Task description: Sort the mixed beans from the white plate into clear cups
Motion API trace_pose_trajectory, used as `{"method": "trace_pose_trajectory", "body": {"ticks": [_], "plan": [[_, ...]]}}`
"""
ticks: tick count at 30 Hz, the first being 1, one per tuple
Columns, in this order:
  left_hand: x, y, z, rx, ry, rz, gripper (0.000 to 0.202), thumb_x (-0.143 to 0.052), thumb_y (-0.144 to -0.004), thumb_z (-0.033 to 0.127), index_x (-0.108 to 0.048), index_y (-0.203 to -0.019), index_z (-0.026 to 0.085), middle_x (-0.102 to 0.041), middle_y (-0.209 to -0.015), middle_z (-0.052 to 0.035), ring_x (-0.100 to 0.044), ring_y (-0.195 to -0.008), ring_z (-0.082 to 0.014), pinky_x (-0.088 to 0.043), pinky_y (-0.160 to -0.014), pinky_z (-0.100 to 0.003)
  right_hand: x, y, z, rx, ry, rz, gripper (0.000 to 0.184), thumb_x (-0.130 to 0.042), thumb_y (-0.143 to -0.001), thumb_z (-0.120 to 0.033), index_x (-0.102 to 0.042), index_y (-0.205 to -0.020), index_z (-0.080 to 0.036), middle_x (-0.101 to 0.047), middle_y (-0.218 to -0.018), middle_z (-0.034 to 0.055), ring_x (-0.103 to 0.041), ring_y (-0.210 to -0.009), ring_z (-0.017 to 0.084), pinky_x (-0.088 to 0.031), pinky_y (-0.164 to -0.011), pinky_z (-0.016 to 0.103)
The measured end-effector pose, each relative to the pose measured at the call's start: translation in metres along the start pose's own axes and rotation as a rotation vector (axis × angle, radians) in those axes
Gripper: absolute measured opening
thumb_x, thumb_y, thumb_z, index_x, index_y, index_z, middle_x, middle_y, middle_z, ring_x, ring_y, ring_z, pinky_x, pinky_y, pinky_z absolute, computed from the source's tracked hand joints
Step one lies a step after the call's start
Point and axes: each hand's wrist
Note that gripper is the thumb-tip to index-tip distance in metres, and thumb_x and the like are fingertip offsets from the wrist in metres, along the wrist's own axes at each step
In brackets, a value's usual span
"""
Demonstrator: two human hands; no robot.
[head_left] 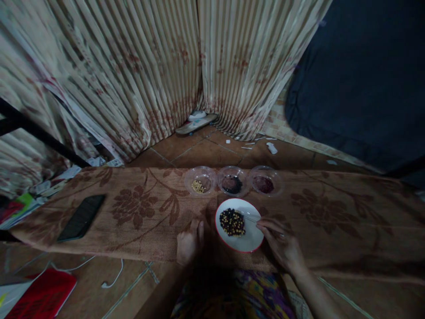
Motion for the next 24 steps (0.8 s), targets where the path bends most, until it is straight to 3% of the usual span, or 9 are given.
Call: {"method": "trace_pose_trajectory", "body": {"ticks": [4,7,10,14,18,21,24], "plan": [[0.000,0.000,0.000,-0.002,0.058,-0.002,0.028,-0.035,-0.098,0.032,-0.059,-0.092,0.020,-0.071,-0.073,-0.0015,-0.069,-0.065,-0.0155,-0.043,-0.057,-0.023,0.007,-0.004,-0.001,-0.096,-0.034,0.082,0.018,-0.063,-0.085,-0.038,-0.073,-0.084,-0.023,-0.073,-0.090,0.0058,-0.068,-0.085,0.022,-0.054,-0.074,0.034],[-0.002,-0.001,-0.002,-0.003,0.086,0.004,0.027,-0.036,-0.098,0.032,-0.060,-0.094,0.021,-0.072,-0.078,-0.0014,-0.069,-0.069,-0.0152,-0.044,-0.060,-0.023,0.020,-0.022,0.004,-0.150,-0.018,0.242,0.023,-0.067,-0.081,-0.042,-0.074,-0.081,-0.021,-0.073,-0.088,0.0079,-0.069,-0.081,0.024,-0.054,-0.070,0.035],[-0.004,-0.001,-0.003,-0.005,0.096,0.004,0.025,-0.037,-0.097,0.032,-0.061,-0.095,0.022,-0.072,-0.079,-0.0011,-0.069,-0.071,-0.0151,-0.043,-0.060,-0.023,0.035,-0.053,0.011,-0.143,0.016,0.411,0.025,-0.069,-0.078,-0.043,-0.073,-0.079,-0.019,-0.073,-0.085,0.0086,-0.068,-0.078,0.024,-0.053,-0.072,0.036],[-0.003,-0.001,-0.002,-0.021,0.097,0.006,0.025,-0.038,-0.097,0.031,-0.061,-0.096,0.021,-0.073,-0.079,-0.0015,-0.069,-0.069,-0.0152,-0.042,-0.059,-0.023,0.046,-0.078,0.017,-0.080,-0.001,0.442,0.025,-0.067,-0.079,-0.041,-0.071,-0.079,-0.017,-0.072,-0.082,0.0091,-0.067,-0.078,0.022,-0.053,-0.075,0.037],[0.000,-0.001,0.002,-0.013,0.082,-0.015,0.026,-0.037,-0.097,0.031,-0.061,-0.093,0.021,-0.072,-0.076,-0.0019,-0.068,-0.070,-0.0152,-0.040,-0.059,-0.023,0.033,-0.059,0.010,-0.136,-0.037,0.393,0.025,-0.068,-0.078,-0.042,-0.071,-0.080,-0.017,-0.072,-0.083,0.0087,-0.066,-0.080,0.022,-0.053,-0.076,0.037],[0.002,-0.001,0.003,-0.003,0.061,-0.047,0.025,-0.039,-0.096,0.031,-0.062,-0.092,0.021,-0.071,-0.076,-0.0025,-0.068,-0.071,-0.0157,-0.039,-0.058,-0.023,0.019,-0.031,-0.001,-0.222,-0.098,0.220,0.025,-0.068,-0.080,-0.042,-0.072,-0.083,-0.018,-0.072,-0.088,0.0091,-0.067,-0.081,0.022,-0.054,-0.072,0.035],[0.003,-0.002,0.004,0.003,0.041,-0.067,0.025,-0.039,-0.096,0.031,-0.062,-0.093,0.022,-0.071,-0.077,-0.0026,-0.067,-0.071,-0.0160,-0.039,-0.059,-0.024,0.011,-0.011,-0.011,-0.220,-0.097,0.035,0.023,-0.066,-0.082,-0.042,-0.073,-0.083,-0.020,-0.072,-0.089,0.0082,-0.067,-0.085,0.023,-0.053,-0.073,0.034]]}}
Point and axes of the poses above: each hand's wrist, its own y-axis away from the middle knuckle, its own x-axis out of the back of the hand, z = x × y
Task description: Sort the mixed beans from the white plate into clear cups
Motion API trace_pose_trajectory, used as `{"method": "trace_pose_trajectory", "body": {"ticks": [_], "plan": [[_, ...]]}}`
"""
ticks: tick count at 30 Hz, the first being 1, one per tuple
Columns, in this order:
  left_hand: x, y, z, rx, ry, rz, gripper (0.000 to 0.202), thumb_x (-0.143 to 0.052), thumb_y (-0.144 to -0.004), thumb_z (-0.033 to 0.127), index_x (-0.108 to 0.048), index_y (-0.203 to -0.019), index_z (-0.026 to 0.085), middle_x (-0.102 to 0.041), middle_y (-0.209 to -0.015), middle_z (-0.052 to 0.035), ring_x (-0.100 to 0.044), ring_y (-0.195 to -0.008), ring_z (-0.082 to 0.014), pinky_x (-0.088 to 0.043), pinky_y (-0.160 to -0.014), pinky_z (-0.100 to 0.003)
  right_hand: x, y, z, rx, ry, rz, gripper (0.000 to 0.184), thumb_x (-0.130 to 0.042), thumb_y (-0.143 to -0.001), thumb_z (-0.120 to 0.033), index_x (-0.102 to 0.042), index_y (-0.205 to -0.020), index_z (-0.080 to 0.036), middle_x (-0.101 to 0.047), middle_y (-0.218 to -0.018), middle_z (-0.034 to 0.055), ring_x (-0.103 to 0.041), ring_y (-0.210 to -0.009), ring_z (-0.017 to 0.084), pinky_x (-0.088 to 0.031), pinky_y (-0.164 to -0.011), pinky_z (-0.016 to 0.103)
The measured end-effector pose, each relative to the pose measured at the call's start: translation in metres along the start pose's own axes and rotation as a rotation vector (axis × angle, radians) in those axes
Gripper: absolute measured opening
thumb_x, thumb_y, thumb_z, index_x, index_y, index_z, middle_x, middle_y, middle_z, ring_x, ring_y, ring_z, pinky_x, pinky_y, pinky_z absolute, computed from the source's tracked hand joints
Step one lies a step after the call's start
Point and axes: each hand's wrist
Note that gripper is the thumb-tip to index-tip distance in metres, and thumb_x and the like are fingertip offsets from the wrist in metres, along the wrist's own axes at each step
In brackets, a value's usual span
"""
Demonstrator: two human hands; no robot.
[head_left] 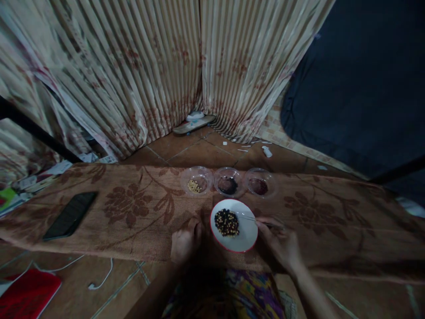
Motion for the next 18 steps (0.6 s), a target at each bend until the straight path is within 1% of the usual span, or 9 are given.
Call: {"method": "trace_pose_trajectory", "body": {"ticks": [2,7,12,18], "plan": [[0.0000,-0.0003,0.0002,0.005,-0.001,-0.009,0.025,-0.039,-0.096,0.031,-0.062,-0.094,0.022,-0.071,-0.077,-0.0022,-0.067,-0.071,-0.0158,-0.039,-0.060,-0.024,-0.0014,0.0062,-0.0024,0.024,0.020,-0.042,0.022,-0.064,-0.083,-0.042,-0.073,-0.082,-0.021,-0.071,-0.088,0.0072,-0.066,-0.085,0.022,-0.053,-0.074,0.034],[0.0008,0.0001,0.0013,0.002,0.004,-0.025,0.024,-0.038,-0.095,0.030,-0.061,-0.093,0.022,-0.071,-0.080,-0.0023,-0.067,-0.074,-0.0156,-0.039,-0.061,-0.024,-0.0021,0.0086,-0.0014,0.047,0.038,-0.062,0.023,-0.062,-0.084,-0.043,-0.071,-0.081,-0.022,-0.071,-0.087,0.0068,-0.066,-0.086,0.022,-0.053,-0.076,0.033],[0.0010,0.0007,0.0011,0.000,0.015,-0.011,0.024,-0.039,-0.095,0.032,-0.061,-0.095,0.022,-0.072,-0.080,-0.0026,-0.067,-0.073,-0.0159,-0.039,-0.062,-0.024,-0.0045,0.0110,0.0021,0.035,0.056,-0.066,0.025,-0.062,-0.084,-0.044,-0.072,-0.081,-0.022,-0.071,-0.091,0.0074,-0.066,-0.088,0.022,-0.053,-0.076,0.033],[-0.0002,0.0004,-0.0001,0.001,0.025,-0.011,0.026,-0.039,-0.095,0.031,-0.062,-0.093,0.021,-0.072,-0.080,-0.0040,-0.067,-0.074,-0.0165,-0.039,-0.061,-0.024,-0.0058,0.0122,-0.0009,0.037,0.075,-0.050,0.024,-0.061,-0.084,-0.043,-0.072,-0.080,-0.022,-0.071,-0.091,0.0068,-0.067,-0.087,0.021,-0.054,-0.075,0.033]]}}
Point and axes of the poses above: each hand's wrist, its own y-axis away from the middle knuckle, its own x-axis out of the back of the hand, z = x × y
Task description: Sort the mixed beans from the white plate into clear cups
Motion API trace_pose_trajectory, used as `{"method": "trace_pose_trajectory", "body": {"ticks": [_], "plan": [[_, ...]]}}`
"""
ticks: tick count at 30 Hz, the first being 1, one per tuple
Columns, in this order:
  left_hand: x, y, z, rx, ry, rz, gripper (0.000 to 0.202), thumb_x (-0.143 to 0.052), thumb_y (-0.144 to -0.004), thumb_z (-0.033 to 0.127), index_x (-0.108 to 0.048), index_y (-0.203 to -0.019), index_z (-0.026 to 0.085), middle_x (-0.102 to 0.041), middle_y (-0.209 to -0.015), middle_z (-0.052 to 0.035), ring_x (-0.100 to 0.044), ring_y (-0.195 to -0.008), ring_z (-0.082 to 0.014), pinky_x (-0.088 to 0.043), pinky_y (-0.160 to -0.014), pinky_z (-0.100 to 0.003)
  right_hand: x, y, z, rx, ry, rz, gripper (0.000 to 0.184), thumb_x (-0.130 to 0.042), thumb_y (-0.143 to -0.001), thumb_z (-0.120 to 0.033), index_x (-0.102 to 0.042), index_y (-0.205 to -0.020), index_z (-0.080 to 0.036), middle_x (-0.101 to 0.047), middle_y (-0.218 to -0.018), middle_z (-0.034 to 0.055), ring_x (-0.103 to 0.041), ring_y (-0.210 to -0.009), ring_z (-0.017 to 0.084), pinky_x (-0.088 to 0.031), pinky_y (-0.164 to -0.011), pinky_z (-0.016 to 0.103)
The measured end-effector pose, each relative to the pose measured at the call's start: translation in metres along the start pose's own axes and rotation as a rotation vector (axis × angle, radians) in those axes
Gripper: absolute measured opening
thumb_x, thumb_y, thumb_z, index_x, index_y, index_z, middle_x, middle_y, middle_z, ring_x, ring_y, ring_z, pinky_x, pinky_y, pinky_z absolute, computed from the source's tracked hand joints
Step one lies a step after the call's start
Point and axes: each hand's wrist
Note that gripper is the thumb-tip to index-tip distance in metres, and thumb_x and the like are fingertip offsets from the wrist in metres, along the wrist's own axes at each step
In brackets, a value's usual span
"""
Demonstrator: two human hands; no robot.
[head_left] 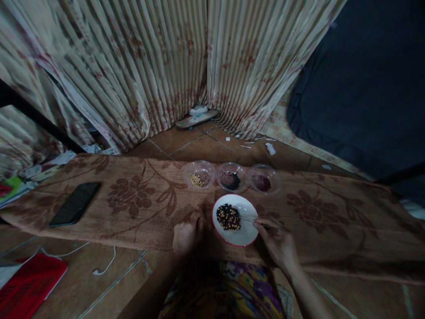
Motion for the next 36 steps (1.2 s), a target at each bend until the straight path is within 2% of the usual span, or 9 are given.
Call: {"method": "trace_pose_trajectory", "body": {"ticks": [16,25,30,36], "plan": [[0.001,0.000,0.001,0.012,-0.003,-0.033,0.026,-0.039,-0.095,0.031,-0.062,-0.095,0.022,-0.072,-0.079,-0.0034,-0.068,-0.073,-0.0160,-0.039,-0.060,-0.024,0.000,0.001,-0.003,-0.003,-0.027,0.022,0.021,-0.064,-0.083,-0.041,-0.072,-0.079,-0.022,-0.071,-0.089,0.0066,-0.066,-0.087,0.022,-0.053,-0.076,0.033],[0.004,0.000,0.002,0.014,0.004,-0.033,0.026,-0.037,-0.096,0.030,-0.062,-0.094,0.022,-0.072,-0.082,-0.0033,-0.068,-0.074,-0.0156,-0.039,-0.060,-0.023,0.004,-0.004,-0.003,-0.099,-0.115,0.082,0.024,-0.069,-0.079,-0.043,-0.074,-0.082,-0.020,-0.073,-0.087,0.0089,-0.067,-0.083,0.025,-0.055,-0.072,0.037],[0.001,0.000,0.001,0.001,0.028,0.001,0.025,-0.038,-0.095,0.030,-0.061,-0.092,0.022,-0.071,-0.077,-0.0032,-0.067,-0.073,-0.0154,-0.040,-0.060,-0.022,-0.009,-0.033,-0.028,-0.017,-0.182,0.124,0.021,-0.070,-0.078,-0.040,-0.074,-0.081,-0.020,-0.073,-0.086,0.0071,-0.068,-0.080,0.023,-0.054,-0.070,0.033],[-0.002,0.000,-0.002,-0.036,0.029,0.020,0.024,-0.038,-0.095,0.028,-0.061,-0.093,0.022,-0.071,-0.078,-0.0036,-0.067,-0.073,-0.0157,-0.042,-0.060,-0.022,-0.057,-0.093,-0.070,0.157,-0.308,0.100,0.017,-0.066,-0.081,-0.035,-0.073,-0.079,-0.020,-0.074,-0.082,0.0047,-0.068,-0.079,0.020,-0.054,-0.074,0.032]]}}
Point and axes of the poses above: each hand's wrist, its own y-axis away from the middle knuckle, its own x-axis out of the back of the hand, z = x × y
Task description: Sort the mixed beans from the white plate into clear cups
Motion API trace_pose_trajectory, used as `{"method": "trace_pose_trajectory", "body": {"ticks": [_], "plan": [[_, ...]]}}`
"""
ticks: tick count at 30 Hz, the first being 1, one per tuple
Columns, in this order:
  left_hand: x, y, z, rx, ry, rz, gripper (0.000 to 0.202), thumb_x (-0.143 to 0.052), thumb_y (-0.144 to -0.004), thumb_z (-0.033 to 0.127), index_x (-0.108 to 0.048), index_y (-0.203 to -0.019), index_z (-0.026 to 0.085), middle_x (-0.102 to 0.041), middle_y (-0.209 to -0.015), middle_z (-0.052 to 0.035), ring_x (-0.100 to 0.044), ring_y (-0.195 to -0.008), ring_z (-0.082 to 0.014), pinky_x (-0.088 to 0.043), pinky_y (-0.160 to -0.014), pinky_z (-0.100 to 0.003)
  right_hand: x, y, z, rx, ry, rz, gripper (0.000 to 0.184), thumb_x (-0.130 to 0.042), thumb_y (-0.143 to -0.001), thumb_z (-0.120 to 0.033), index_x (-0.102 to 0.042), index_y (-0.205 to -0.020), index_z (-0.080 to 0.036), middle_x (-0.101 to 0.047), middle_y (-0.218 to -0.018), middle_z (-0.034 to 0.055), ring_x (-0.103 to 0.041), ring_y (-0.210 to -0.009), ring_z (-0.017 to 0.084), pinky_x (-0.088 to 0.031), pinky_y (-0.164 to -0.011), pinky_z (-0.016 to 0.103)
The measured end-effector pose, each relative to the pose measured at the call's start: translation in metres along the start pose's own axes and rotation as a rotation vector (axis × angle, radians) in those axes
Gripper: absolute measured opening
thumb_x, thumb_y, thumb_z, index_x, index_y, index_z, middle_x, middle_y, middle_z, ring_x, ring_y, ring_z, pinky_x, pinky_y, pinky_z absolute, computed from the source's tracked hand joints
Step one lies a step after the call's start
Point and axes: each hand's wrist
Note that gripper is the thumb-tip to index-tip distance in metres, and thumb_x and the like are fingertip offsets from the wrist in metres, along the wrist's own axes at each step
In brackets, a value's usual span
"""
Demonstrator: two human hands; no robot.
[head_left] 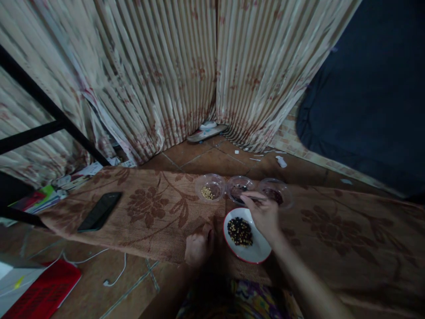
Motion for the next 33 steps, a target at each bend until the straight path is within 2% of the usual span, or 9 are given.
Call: {"method": "trace_pose_trajectory", "body": {"ticks": [3,6,9,13,17,20,24,33], "plan": [[0.001,0.000,0.000,0.004,0.023,-0.007,0.024,-0.038,-0.095,0.028,-0.061,-0.095,0.022,-0.071,-0.081,-0.0052,-0.067,-0.075,-0.0157,-0.042,-0.062,-0.023,-0.022,-0.017,-0.002,0.048,-0.016,-0.056,0.016,-0.065,-0.081,-0.033,-0.073,-0.078,-0.020,-0.074,-0.081,0.0039,-0.068,-0.080,0.019,-0.053,-0.077,0.032],[0.002,0.000,0.000,0.007,0.050,-0.018,0.024,-0.039,-0.095,0.028,-0.061,-0.097,0.021,-0.071,-0.084,-0.0061,-0.067,-0.077,-0.0160,-0.043,-0.064,-0.023,-0.023,-0.016,-0.005,0.058,-0.012,-0.024,0.017,-0.064,-0.081,-0.035,-0.073,-0.079,-0.020,-0.074,-0.084,0.0044,-0.068,-0.082,0.020,-0.053,-0.079,0.032],[0.002,0.000,0.000,0.000,0.053,-0.031,0.026,-0.037,-0.096,0.030,-0.061,-0.097,0.021,-0.071,-0.085,-0.0064,-0.066,-0.077,-0.0163,-0.042,-0.064,-0.024,-0.005,-0.003,-0.008,0.044,0.044,0.025,0.018,-0.066,-0.080,-0.036,-0.074,-0.079,-0.020,-0.075,-0.084,0.0052,-0.069,-0.081,0.021,-0.054,-0.078,0.033],[0.001,0.000,0.000,-0.003,0.031,-0.035,0.027,-0.036,-0.096,0.031,-0.061,-0.097,0.021,-0.071,-0.084,-0.0059,-0.066,-0.076,-0.0166,-0.041,-0.062,-0.024,0.031,0.026,-0.006,-0.052,0.101,0.074,0.017,-0.069,-0.078,-0.037,-0.074,-0.079,-0.020,-0.074,-0.085,0.0057,-0.069,-0.080,0.021,-0.055,-0.074,0.033],[0.002,0.000,0.000,-0.011,0.025,-0.028,0.025,-0.038,-0.095,0.030,-0.061,-0.096,0.021,-0.071,-0.084,-0.0049,-0.066,-0.075,-0.0162,-0.039,-0.061,-0.024,0.066,0.063,0.013,-0.184,0.164,0.052,0.021,-0.071,-0.076,-0.040,-0.074,-0.079,-0.019,-0.074,-0.082,0.0073,-0.069,-0.077,0.023,-0.055,-0.069,0.034],[0.003,0.000,0.001,-0.009,0.022,-0.027,0.023,-0.040,-0.094,0.030,-0.061,-0.094,0.022,-0.072,-0.083,-0.0038,-0.066,-0.075,-0.0163,-0.038,-0.061,-0.024,0.083,0.086,0.028,-0.229,0.254,0.010,0.024,-0.071,-0.076,-0.043,-0.074,-0.080,-0.020,-0.074,-0.087,0.0080,-0.068,-0.084,0.025,-0.054,-0.076,0.039],[0.003,-0.001,0.001,-0.002,0.017,-0.035,0.022,-0.041,-0.094,0.030,-0.061,-0.095,0.022,-0.072,-0.083,-0.0033,-0.067,-0.075,-0.0159,-0.039,-0.061,-0.024,0.088,0.100,0.037,-0.233,0.287,-0.044,0.025,-0.068,-0.079,-0.045,-0.073,-0.080,-0.021,-0.073,-0.088,0.0080,-0.067,-0.087,0.025,-0.054,-0.077,0.039],[-0.001,-0.001,0.000,0.003,-0.021,-0.029,0.023,-0.041,-0.094,0.030,-0.061,-0.095,0.021,-0.072,-0.080,-0.0037,-0.067,-0.073,-0.0167,-0.037,-0.058,-0.025,0.079,0.099,0.029,-0.201,0.340,-0.077,0.024,-0.064,-0.082,-0.044,-0.072,-0.080,-0.022,-0.072,-0.090,0.0064,-0.067,-0.087,0.022,-0.053,-0.076,0.033]]}}
Point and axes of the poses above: each hand's wrist, its own y-axis away from the middle knuckle, its own x-axis out of the back of the hand, z = x × y
